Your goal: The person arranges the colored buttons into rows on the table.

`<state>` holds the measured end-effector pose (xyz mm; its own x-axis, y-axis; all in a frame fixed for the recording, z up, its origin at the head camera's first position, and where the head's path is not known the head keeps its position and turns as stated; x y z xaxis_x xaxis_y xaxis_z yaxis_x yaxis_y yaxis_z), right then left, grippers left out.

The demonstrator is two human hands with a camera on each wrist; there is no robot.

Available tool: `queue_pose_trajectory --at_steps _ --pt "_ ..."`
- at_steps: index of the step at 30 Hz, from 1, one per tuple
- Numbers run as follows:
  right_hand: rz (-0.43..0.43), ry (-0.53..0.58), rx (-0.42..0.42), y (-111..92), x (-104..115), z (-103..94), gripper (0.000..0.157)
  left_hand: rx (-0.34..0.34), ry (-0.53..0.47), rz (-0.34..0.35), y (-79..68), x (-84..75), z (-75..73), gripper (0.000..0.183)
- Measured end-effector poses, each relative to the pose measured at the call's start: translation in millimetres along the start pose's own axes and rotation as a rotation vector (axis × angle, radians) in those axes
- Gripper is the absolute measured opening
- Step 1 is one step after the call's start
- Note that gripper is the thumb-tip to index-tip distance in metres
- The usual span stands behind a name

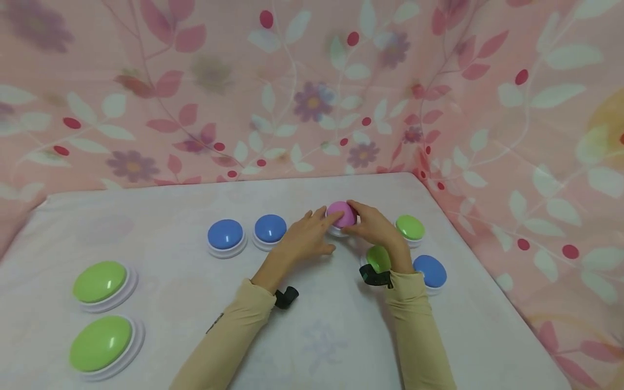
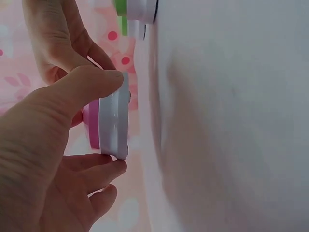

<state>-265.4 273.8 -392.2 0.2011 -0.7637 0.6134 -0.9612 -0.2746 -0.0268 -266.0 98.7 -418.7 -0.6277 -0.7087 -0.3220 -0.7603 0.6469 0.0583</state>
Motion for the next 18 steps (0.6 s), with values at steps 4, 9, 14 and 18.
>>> queue_pose_trajectory --at_steps 4,9,14,18 --pt "-0.028 0.016 0.022 7 8 8.4 0.071 -0.004 0.019 -0.009 -8.6 8.8 -3.4 0.082" --pt "-0.05 0.01 0.052 16 15 21.6 0.071 -0.011 0.037 -0.023 -19.9 20.4 -6.7 0.08" --pt "-0.086 0.0 0.073 23 23 34.9 0.072 -0.031 0.086 -0.005 -31.9 30.8 -10.6 0.074" --pt "-0.118 -0.009 0.089 27 30 44.5 0.068 -0.049 0.131 0.024 -39.7 37.3 -13.1 0.07"
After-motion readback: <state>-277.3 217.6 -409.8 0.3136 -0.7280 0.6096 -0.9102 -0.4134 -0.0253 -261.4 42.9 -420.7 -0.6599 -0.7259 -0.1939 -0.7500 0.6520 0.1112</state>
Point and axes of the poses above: each hand's wrist, its own y-axis towards the middle knuckle, its own z-axis out of the palm, x = y × z, the point moved 3 cm from there along y, towards the middle knuckle, and after that the axes turned 3 degrees about y, right-handed, at the moved point
